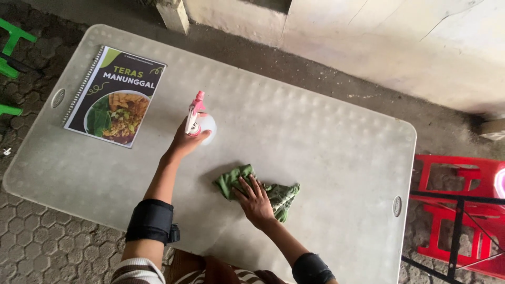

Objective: The person cleans two white plastic tables by spraying liquid from a spray bottle and wiping with a green cloth. They move a menu and a small black object aside to reach the surface, then return the menu after cleaning. The person repeats the same process on a second table.

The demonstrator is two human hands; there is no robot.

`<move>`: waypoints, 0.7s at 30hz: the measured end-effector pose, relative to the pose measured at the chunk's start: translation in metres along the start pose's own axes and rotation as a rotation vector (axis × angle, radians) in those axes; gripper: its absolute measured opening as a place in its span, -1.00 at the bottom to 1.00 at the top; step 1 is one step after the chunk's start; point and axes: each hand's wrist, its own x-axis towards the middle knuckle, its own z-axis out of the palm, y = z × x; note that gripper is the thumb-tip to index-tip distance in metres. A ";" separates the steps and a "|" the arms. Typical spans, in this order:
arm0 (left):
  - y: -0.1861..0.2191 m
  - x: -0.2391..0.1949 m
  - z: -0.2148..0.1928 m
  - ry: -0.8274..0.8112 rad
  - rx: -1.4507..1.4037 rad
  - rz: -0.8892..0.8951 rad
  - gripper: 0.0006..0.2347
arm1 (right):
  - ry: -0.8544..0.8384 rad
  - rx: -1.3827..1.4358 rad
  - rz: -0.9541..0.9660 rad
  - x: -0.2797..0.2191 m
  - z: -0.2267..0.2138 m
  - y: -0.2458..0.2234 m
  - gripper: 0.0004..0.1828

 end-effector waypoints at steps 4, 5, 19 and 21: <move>-0.033 0.004 0.020 -0.001 -0.060 0.056 -0.47 | -0.059 -0.027 -0.004 -0.006 -0.005 -0.003 -0.40; -0.036 0.015 0.020 -0.004 -0.010 0.001 -0.45 | -0.057 -0.017 -0.012 0.004 -0.007 -0.001 -0.37; -0.213 -0.011 -0.095 0.051 0.684 0.050 -0.07 | 0.072 0.109 0.214 0.032 0.016 -0.016 -0.41; -0.224 -0.021 -0.113 0.048 0.737 -0.001 -0.09 | 0.123 0.141 0.278 0.048 0.019 -0.029 -0.44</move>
